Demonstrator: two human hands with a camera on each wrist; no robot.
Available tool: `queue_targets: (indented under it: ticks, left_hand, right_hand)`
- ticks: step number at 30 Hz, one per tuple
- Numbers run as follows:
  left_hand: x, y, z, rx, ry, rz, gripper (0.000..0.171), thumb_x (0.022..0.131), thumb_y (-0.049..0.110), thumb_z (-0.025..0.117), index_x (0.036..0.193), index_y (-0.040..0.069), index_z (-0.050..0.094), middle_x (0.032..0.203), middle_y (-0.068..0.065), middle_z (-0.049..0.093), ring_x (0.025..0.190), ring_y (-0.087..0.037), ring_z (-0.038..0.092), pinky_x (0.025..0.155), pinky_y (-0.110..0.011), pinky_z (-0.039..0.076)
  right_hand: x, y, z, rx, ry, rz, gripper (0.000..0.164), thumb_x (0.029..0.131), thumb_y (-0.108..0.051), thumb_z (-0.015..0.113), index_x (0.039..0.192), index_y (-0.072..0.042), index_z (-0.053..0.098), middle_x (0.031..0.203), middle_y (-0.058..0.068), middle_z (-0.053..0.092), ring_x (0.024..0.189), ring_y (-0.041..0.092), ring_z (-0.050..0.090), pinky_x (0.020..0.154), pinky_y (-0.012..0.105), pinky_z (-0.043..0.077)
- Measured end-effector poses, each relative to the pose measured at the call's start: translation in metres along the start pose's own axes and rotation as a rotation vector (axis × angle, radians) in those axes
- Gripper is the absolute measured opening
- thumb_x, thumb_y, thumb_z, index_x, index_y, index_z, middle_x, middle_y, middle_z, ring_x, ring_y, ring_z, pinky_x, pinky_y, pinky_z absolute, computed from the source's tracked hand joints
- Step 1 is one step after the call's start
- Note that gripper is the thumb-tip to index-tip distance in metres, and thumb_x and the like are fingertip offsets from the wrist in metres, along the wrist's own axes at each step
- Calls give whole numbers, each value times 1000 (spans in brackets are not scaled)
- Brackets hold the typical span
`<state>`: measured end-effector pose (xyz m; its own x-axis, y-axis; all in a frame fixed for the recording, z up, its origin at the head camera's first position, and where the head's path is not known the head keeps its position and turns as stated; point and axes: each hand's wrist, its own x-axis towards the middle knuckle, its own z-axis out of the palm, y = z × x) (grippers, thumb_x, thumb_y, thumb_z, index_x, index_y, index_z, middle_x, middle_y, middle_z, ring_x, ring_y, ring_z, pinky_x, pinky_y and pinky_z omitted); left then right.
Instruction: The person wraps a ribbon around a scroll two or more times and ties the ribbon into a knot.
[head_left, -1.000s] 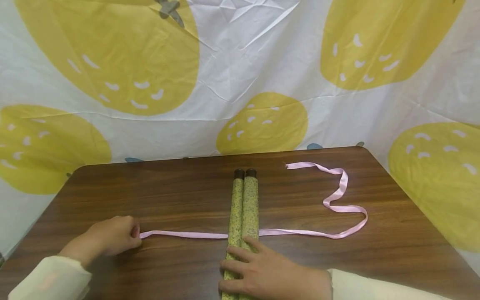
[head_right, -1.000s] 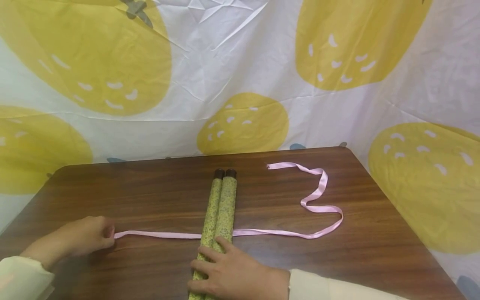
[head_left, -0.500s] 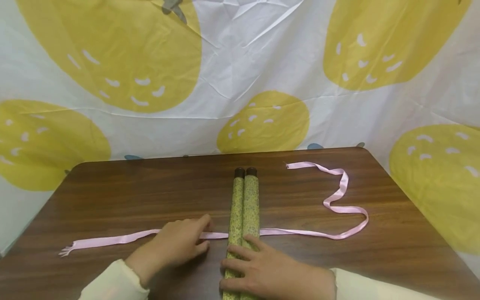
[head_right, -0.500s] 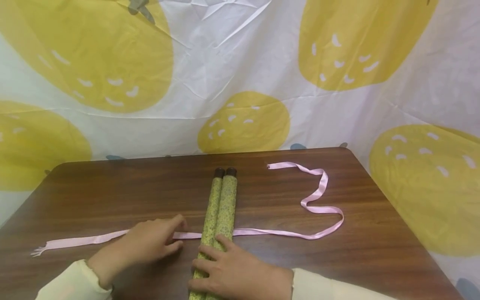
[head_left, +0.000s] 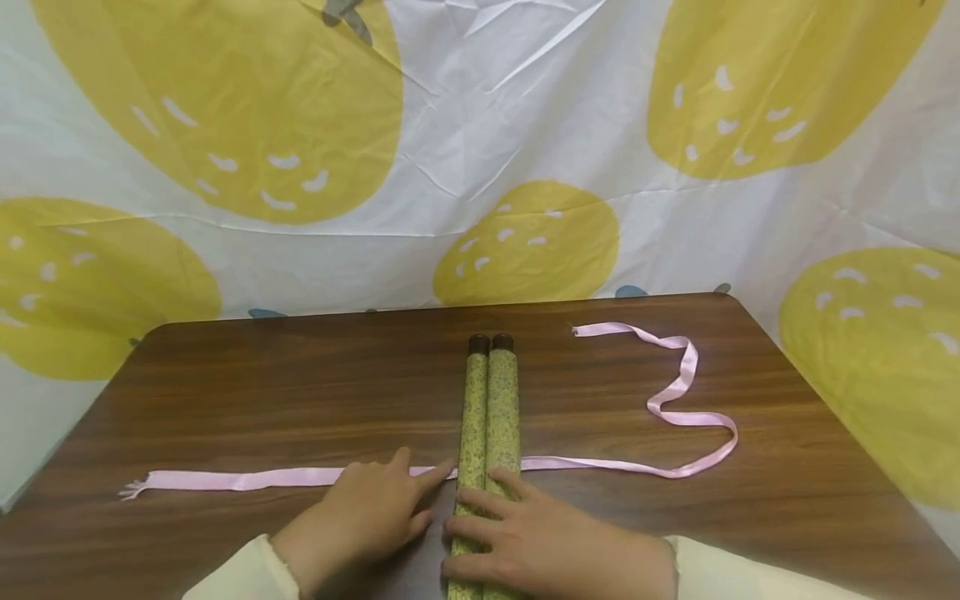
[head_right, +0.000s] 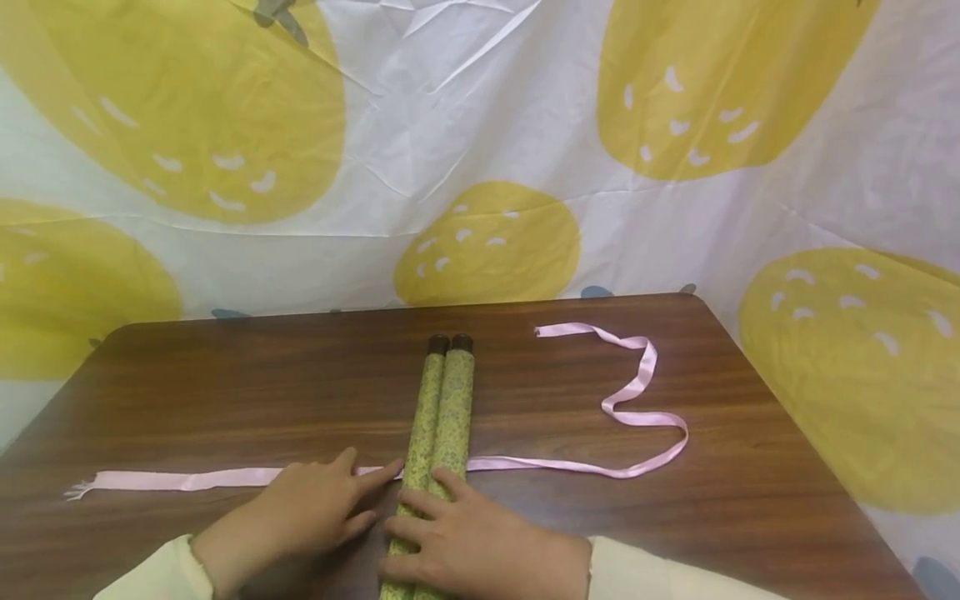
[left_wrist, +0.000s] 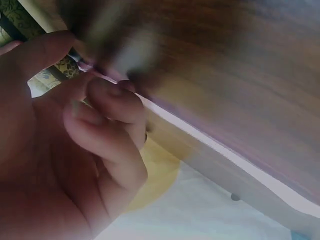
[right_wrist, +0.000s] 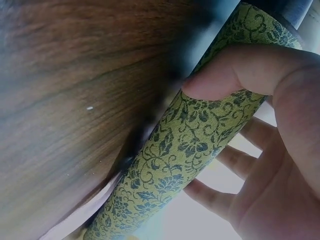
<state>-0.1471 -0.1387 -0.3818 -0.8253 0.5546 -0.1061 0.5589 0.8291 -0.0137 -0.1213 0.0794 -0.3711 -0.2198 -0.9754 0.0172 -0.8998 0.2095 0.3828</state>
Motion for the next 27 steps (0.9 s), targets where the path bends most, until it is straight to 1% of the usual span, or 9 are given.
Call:
queue_targets:
  ticks: [3,5,7,13,16,21,24,27]
  left_hand:
    - [-5,-3,-1,36,-9,-15,56,86,46,58,139,29,47,105,-20,59,63,-26,60,49,-41,48]
    - [-9,-6,0,47,-14,-34,57,86,48,58,139,28,47,102,-20,59,59,-23,58,45,-38,46]
    - [-13,-10,-1,49,-22,-58,59,86,48,58,139,26,47,101,-19,58,59,-22,58,43,-36,46]
    - [-22,-25,-3,44,-70,-127,62,86,51,57,140,23,45,107,-21,58,66,-23,61,47,-37,50]
    - [-27,-32,-5,46,-72,-146,63,86,50,59,140,21,45,107,-22,58,61,-21,57,46,-34,49]
    - [-33,-41,-7,59,-74,-175,63,86,49,58,139,17,46,111,-24,58,68,-27,62,48,-40,51]
    - [-35,-44,-8,65,-76,-186,63,86,49,58,139,16,47,114,-24,57,78,-32,64,52,-44,52]
    - [-34,-43,-9,60,-61,-190,62,86,49,58,136,14,49,112,-23,59,78,-33,64,54,-47,53]
  right_hand:
    - [1,1,-2,13,-3,4,47,93,-60,31,128,-37,50,133,-5,52,128,25,37,97,52,41]
    - [1,1,-3,17,-2,4,46,92,-60,32,128,-36,50,132,-6,52,128,25,36,98,52,40]
    - [1,1,-4,20,-4,2,46,92,-60,33,128,-37,51,132,-6,52,128,26,36,99,52,39]
    - [0,1,-5,28,-25,-2,47,92,-61,31,128,-38,50,133,-6,51,130,26,33,101,52,38]
    - [0,1,-6,26,-26,3,47,92,-61,30,128,-38,50,133,-7,51,130,26,33,101,52,38]
    - [0,-1,-5,15,-26,9,45,93,-60,30,129,-39,49,134,-7,51,128,24,36,100,51,39]
    - [0,-2,-4,20,-8,12,42,93,-57,33,127,-39,50,133,-8,52,127,23,37,99,51,41]
    - [-1,-2,-2,16,11,13,40,93,-54,36,126,-39,51,132,-7,53,126,23,38,98,50,41]
